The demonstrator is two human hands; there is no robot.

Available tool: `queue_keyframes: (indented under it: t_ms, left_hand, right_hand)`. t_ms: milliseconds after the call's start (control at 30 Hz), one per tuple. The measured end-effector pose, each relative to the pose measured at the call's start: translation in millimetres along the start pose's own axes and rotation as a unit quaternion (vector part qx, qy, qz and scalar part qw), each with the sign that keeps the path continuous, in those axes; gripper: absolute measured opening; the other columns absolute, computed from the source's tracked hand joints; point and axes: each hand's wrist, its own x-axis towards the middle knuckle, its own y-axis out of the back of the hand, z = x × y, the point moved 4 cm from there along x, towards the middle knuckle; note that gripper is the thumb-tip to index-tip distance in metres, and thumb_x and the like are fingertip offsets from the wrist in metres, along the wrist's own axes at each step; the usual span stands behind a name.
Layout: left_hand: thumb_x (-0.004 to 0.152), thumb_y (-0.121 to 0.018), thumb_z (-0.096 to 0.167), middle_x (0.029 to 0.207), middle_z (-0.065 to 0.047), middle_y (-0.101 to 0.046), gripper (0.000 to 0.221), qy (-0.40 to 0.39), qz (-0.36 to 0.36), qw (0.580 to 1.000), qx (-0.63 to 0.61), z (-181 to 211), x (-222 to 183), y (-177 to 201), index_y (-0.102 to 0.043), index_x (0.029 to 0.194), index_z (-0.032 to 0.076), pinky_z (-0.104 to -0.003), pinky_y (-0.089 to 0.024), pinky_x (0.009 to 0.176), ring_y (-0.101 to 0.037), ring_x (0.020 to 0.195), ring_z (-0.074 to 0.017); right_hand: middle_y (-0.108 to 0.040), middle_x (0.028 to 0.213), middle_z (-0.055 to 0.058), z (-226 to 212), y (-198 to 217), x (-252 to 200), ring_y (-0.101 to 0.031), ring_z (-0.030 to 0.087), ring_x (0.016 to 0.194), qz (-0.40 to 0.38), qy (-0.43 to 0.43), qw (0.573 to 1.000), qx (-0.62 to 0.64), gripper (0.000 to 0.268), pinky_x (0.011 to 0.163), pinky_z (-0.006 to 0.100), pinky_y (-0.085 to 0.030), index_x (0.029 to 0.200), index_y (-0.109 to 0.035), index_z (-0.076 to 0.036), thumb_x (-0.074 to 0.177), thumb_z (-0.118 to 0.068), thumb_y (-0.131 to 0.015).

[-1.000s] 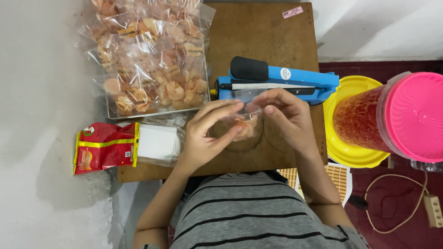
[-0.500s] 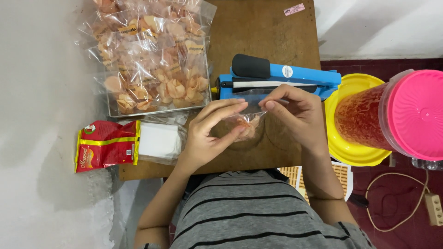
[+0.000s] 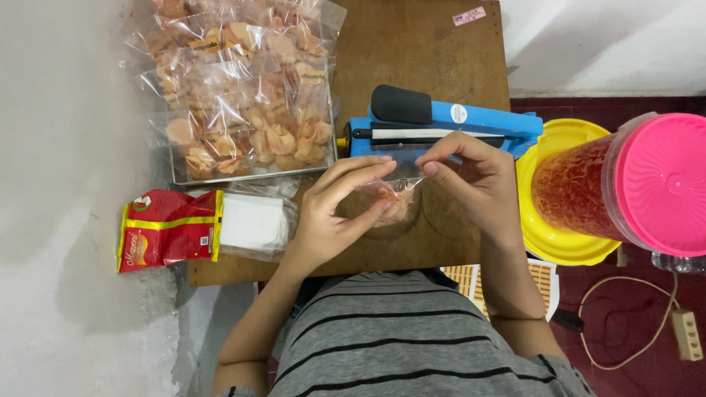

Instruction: Using a manual impulse heat sealer to seal small plastic bags containing snacks.

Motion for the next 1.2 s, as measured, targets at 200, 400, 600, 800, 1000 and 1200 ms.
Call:
queue_keyframes:
  t_ms: [200, 400, 600, 800, 1000, 1200]
  left_hand:
    - [0.079, -0.076, 0.004, 0.115, -0.008, -0.064, 0.045, 0.019, 0.0, 1.0, -0.002, -3.5, -1.5, 2.7, -0.062, 0.122, 0.006, -0.04, -0.049, 0.095, -0.062, 0.111, -0.0263]
    - [0.081, -0.076, 0.006, 0.117, -0.009, -0.063, 0.046, 0.019, 0.015, 1.0, 0.007, -5.2, -1.4, 6.3, -0.06, 0.124, 0.006, -0.04, -0.048, 0.097, -0.061, 0.113, -0.0257]
    - [0.081, -0.076, 0.005, 0.117, -0.007, -0.063, 0.047, 0.024, 0.016, 1.0, 0.005, -3.7, -0.8, 9.8, -0.06, 0.126, 0.007, -0.038, -0.048, 0.097, -0.061, 0.112, -0.023]
    - [0.079, -0.077, 0.005, 0.117, -0.008, -0.063, 0.048, 0.022, 0.013, 1.0, 0.008, -2.4, -1.9, 10.3, -0.06, 0.124, 0.007, -0.039, -0.048, 0.096, -0.061, 0.113, -0.0249]
    - [0.079, -0.077, 0.004, 0.116, -0.008, -0.063, 0.048, 0.019, 0.013, 1.0, 0.003, -0.3, -3.1, 13.6, -0.061, 0.123, 0.006, -0.039, -0.048, 0.096, -0.061, 0.112, -0.0249]
    - [0.08, -0.076, 0.005, 0.115, -0.007, -0.064, 0.047, 0.02, 0.005, 1.0, 0.006, 2.3, -5.9, 15.1, -0.061, 0.124, 0.007, -0.039, -0.048, 0.096, -0.061, 0.111, -0.0243]
  right_hand:
    - [-0.064, 0.079, 0.013, 7.3, -2.7, -2.2, -0.06, 0.016, 0.083, -0.028, -0.036, 0.999, 0.011, 0.011, 0.076, 0.035, -0.057, 0.092, -0.065, 0.007, 0.082, 0.003, -0.069]
    - [-0.065, 0.079, 0.014, 6.4, -4.6, -0.6, -0.062, 0.017, 0.082, -0.041, -0.04, 0.998, 0.012, 0.01, 0.075, 0.037, -0.058, 0.089, -0.065, 0.007, 0.08, 0.004, -0.07]
    - [-0.062, 0.09, 0.013, 0.8, -8.9, 3.2, -0.061, 0.019, 0.089, -0.06, -0.025, 0.998, 0.011, 0.02, 0.076, 0.035, -0.058, 0.096, -0.063, 0.006, 0.08, -0.003, -0.072]
    - [-0.061, 0.084, 0.014, 2.6, -12.8, 3.7, -0.062, 0.02, 0.085, -0.064, -0.015, 0.998, -0.009, 0.008, 0.075, 0.035, -0.058, 0.088, -0.065, 0.006, 0.082, 0.004, -0.069]
    - [-0.057, 0.095, 0.013, 7.8, -15.6, 2.1, -0.06, 0.02, 0.093, -0.082, -0.019, 0.996, 0.04, 0.029, 0.077, 0.036, -0.059, 0.104, -0.06, 0.009, 0.08, -0.004, -0.072]
    - [-0.059, 0.086, 0.014, 9.8, -30.1, 2.2, -0.061, 0.019, 0.086, -0.085, 0.0, 0.996, 0.029, 0.01, 0.074, 0.034, -0.058, 0.09, -0.065, 0.008, 0.081, 0.004, -0.071]
